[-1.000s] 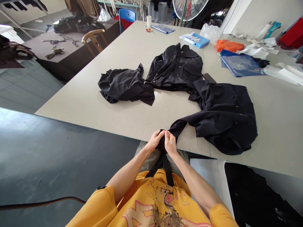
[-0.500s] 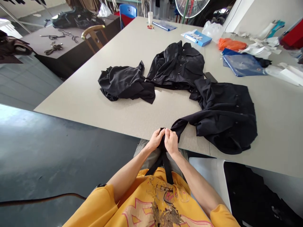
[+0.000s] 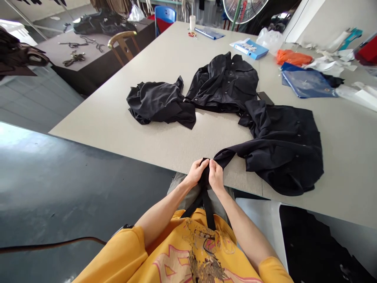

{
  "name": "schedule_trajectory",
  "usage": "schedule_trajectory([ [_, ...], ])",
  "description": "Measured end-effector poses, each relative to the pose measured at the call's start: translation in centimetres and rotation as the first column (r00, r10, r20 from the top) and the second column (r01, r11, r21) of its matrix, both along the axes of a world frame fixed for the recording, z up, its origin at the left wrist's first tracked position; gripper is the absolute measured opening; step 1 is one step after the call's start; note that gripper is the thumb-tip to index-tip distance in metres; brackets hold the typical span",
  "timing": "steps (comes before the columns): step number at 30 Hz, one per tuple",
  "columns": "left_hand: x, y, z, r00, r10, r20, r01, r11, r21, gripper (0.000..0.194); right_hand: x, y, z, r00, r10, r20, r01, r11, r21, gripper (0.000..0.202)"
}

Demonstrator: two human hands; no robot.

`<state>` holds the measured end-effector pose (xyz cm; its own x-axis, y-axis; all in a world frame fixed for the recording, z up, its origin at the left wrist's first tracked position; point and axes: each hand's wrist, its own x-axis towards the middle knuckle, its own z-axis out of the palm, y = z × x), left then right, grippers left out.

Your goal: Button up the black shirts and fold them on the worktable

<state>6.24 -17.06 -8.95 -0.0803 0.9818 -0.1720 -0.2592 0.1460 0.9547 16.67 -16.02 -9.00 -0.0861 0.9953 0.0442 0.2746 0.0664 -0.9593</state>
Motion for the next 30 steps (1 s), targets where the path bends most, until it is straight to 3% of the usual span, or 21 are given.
schedule_trajectory([
  [5, -1.1, 0.0, -0.2, 0.979, -0.020, -0.202, 0.036, 0.996, 0.076, 0.048, 0.4, 0.4, 0.4, 0.989, 0.138, -0.056, -0.140, 0.990, -0.030, 0.045],
  [11, -3.1, -0.1, 1.0, 0.972, -0.156, -0.177, 0.156, 0.988, -0.016, 0.055, 1.4, 1.2, 1.6, 0.936, 0.347, 0.056, -0.348, 0.938, 0.006, 0.031],
  [16, -3.6, -0.6, 1.5, 0.845, -0.161, -0.511, 0.231, 0.970, 0.077, 0.049, 2.1, 1.7, 1.8, 0.884, 0.463, 0.065, -0.459, 0.886, -0.064, 0.021],
  [19, -3.5, -0.9, 1.4, 0.812, -0.140, -0.567, 0.233, 0.968, 0.095, 0.043, 2.4, 1.7, 2.0, 0.838, 0.545, 0.012, -0.541, 0.834, -0.107, 0.019],
  [26, -4.0, -1.5, 1.6, 0.898, -0.180, -0.402, 0.241, 0.965, 0.104, 0.039, 3.1, 0.9, 2.2, 0.905, 0.412, 0.106, -0.413, 0.910, -0.009, 0.030],
  [30, -4.1, -2.2, 1.7, 0.929, -0.206, -0.308, 0.249, 0.963, 0.107, 0.037, 3.6, 0.7, 2.6, 0.903, 0.365, 0.225, -0.390, 0.917, 0.081, 0.029],
])
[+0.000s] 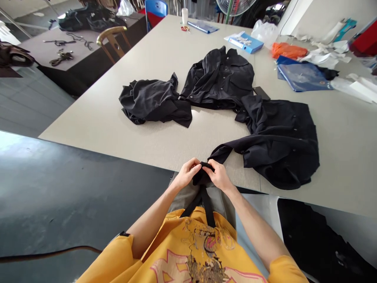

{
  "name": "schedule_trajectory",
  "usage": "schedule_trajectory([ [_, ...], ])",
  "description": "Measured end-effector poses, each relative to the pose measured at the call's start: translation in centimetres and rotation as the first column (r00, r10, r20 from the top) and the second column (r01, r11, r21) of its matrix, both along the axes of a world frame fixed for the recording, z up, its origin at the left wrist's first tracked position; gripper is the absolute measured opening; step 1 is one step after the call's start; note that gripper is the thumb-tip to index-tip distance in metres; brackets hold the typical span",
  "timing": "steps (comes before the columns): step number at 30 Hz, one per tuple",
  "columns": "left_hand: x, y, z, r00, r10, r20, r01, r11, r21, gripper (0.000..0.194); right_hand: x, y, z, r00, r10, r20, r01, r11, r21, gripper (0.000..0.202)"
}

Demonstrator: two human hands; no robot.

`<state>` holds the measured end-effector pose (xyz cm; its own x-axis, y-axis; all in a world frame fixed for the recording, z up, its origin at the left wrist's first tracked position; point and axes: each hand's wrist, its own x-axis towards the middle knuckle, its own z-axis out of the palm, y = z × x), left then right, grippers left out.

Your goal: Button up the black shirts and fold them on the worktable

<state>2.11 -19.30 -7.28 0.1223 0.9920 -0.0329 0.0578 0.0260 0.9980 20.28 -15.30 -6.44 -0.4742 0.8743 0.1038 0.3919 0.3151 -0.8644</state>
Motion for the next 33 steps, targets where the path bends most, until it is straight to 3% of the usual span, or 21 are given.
schedule_trajectory([
  [4, 0.0, -0.8, 0.0, 0.999, -0.038, -0.036, 0.039, 0.999, 0.028, 0.028, 0.3, 0.1, 0.8, 0.998, 0.033, 0.051, -0.038, 0.994, 0.101, 0.027],
  [10, -0.1, -1.0, 0.9, 0.987, 0.088, -0.138, -0.058, 0.977, 0.205, 0.015, 0.7, 0.4, 2.2, 0.979, 0.199, 0.051, -0.205, 0.944, 0.259, 0.016],
  [19, -0.1, -1.0, 1.5, 0.937, 0.229, -0.266, -0.099, 0.900, 0.425, 0.016, 0.8, 0.2, 3.5, 0.972, 0.085, 0.219, -0.169, 0.901, 0.401, 0.028],
  [25, 0.6, -0.7, 1.4, 0.905, 0.160, -0.395, 0.041, 0.890, 0.455, 0.016, 1.0, -0.2, 3.3, 0.965, 0.072, 0.252, -0.171, 0.900, 0.400, 0.026],
  [30, 1.0, 0.1, 0.6, 0.898, 0.102, -0.427, 0.088, 0.912, 0.402, 0.016, 1.0, -0.6, 2.7, 0.963, 0.039, 0.266, -0.134, 0.927, 0.350, 0.024],
  [33, 1.1, 0.5, 0.2, 0.902, 0.080, -0.425, 0.095, 0.922, 0.374, 0.016, 0.9, -0.9, 2.2, 0.976, -0.065, 0.207, -0.009, 0.942, 0.337, 0.016],
])
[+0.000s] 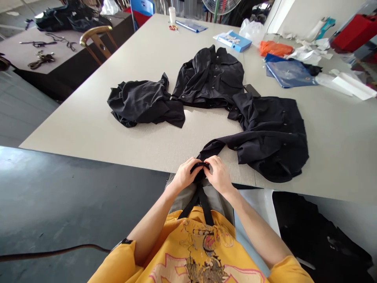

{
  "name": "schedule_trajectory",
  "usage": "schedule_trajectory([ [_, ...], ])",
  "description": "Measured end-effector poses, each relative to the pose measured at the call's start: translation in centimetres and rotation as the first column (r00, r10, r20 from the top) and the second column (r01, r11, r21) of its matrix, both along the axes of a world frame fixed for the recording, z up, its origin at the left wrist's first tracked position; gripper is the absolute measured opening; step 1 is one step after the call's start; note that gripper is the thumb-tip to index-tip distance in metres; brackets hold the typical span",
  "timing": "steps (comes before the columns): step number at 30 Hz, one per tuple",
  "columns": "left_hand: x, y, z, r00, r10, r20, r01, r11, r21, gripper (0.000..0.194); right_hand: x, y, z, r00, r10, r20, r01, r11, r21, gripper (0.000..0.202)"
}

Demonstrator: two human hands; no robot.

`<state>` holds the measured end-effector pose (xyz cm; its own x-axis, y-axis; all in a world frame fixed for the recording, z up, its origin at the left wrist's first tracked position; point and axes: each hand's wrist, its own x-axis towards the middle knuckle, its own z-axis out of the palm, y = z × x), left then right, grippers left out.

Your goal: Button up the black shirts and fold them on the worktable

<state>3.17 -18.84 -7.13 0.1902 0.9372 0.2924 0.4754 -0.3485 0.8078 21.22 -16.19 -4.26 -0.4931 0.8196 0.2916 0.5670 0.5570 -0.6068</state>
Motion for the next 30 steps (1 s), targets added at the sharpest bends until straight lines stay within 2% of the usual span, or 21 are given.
schedule_trajectory([
  [3, 0.4, 0.1, -0.2, 0.997, 0.077, 0.012, -0.077, 0.997, 0.015, 0.013, -0.2, -0.6, -0.9, 0.967, -0.244, -0.073, 0.240, 0.969, -0.056, 0.005],
  [5, 0.9, 0.1, -0.3, 0.991, 0.133, 0.022, -0.134, 0.991, 0.025, 0.011, -0.5, -1.3, -1.7, 0.949, -0.310, -0.058, 0.300, 0.944, -0.135, 0.007],
  [7, 1.3, 0.1, -0.4, 0.987, 0.155, 0.033, -0.156, 0.988, 0.015, 0.011, -0.8, -2.0, -2.4, 0.950, -0.307, -0.048, 0.292, 0.934, -0.205, 0.011],
  [10, 1.8, 0.2, -0.7, 0.995, 0.094, 0.044, -0.092, 0.995, -0.035, 0.012, -0.7, -2.7, -3.1, 0.944, -0.313, -0.101, 0.282, 0.928, -0.244, 0.017],
  [14, 2.2, 0.4, -1.0, 1.000, 0.025, 0.010, -0.024, 0.996, -0.089, 0.012, -0.1, -2.5, -3.6, 0.917, -0.362, -0.171, 0.336, 0.928, -0.160, 0.025],
  [17, 2.4, 0.2, -0.8, 0.999, 0.012, 0.047, -0.008, 0.997, -0.079, 0.015, 0.0, -2.1, -3.7, 0.922, -0.327, -0.206, 0.307, 0.944, -0.122, 0.027],
  [20, 2.5, 0.0, -0.5, 0.995, 0.011, 0.098, -0.005, 0.998, -0.056, 0.016, -0.2, -2.0, -4.1, 0.912, -0.334, -0.237, 0.271, 0.926, -0.262, 0.022],
  [22, 2.4, -0.1, -0.5, 0.996, 0.026, 0.082, -0.022, 0.998, -0.051, 0.016, -0.2, -2.0, -4.4, 0.894, -0.363, -0.263, 0.246, 0.887, -0.390, 0.018],
  [24, 2.3, -0.1, -0.8, 0.999, 0.037, 0.032, -0.035, 0.997, -0.061, 0.016, -0.1, -2.1, -4.6, 0.891, -0.359, -0.276, 0.215, 0.872, -0.439, 0.016],
  [28, 1.8, -0.3, -1.8, 0.996, 0.042, -0.073, -0.049, 0.995, -0.091, 0.019, 0.4, -2.1, -4.7, 0.938, -0.281, -0.202, 0.208, 0.925, -0.319, 0.017],
  [30, 1.5, -0.3, -2.0, 0.994, 0.024, -0.108, -0.035, 0.994, -0.102, 0.020, 0.7, -2.0, -4.6, 0.958, -0.237, -0.162, 0.178, 0.934, -0.310, 0.016],
])
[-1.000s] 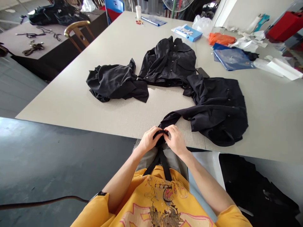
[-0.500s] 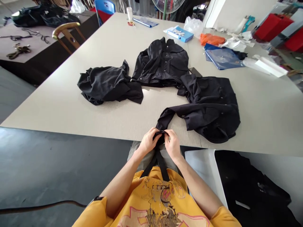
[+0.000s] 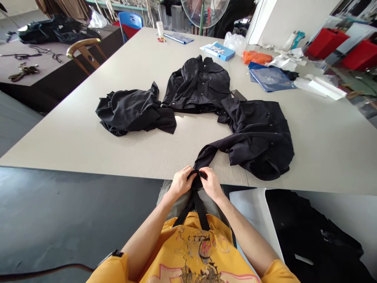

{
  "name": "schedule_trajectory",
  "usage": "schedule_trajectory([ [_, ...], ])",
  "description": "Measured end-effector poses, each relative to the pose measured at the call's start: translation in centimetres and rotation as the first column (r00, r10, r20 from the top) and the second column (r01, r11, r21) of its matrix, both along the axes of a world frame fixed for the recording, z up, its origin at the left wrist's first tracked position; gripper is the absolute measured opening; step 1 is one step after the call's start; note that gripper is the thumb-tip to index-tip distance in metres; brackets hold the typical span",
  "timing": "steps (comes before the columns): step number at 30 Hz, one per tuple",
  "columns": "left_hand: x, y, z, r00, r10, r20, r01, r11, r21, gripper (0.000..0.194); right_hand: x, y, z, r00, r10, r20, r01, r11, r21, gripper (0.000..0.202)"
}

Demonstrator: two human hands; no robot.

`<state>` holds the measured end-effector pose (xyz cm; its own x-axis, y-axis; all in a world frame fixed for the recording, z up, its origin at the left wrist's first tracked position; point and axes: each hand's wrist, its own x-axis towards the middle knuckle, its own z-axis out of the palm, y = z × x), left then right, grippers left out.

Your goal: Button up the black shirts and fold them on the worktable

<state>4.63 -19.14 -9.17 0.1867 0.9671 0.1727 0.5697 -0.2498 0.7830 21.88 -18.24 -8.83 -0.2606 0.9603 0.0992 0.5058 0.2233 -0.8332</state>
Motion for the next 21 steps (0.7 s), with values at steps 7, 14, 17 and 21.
schedule_trajectory([
  [7, -0.3, -0.2, 2.3, 0.999, -0.034, 0.007, 0.035, 0.989, -0.146, 0.024, 1.0, 0.8, 1.5, 0.982, 0.110, -0.155, -0.145, 0.961, -0.236, 0.021],
  [14, -0.6, 0.2, 3.3, 0.741, 0.058, 0.669, 0.306, 0.858, -0.413, 0.056, 1.4, 1.5, 3.7, 0.905, -0.035, -0.424, -0.135, 0.922, -0.363, 0.021],
  [17, -0.9, 0.8, 3.5, 0.736, 0.040, 0.676, 0.362, 0.821, -0.442, 0.043, 1.3, 1.3, 3.8, 0.910, 0.007, -0.414, -0.162, 0.926, -0.340, 0.018],
  [21, -0.6, 0.8, 3.9, 0.737, -0.053, 0.673, 0.400, 0.838, -0.372, 0.042, 1.4, 1.1, 3.6, 0.912, 0.060, -0.406, -0.202, 0.926, -0.318, 0.016],
])
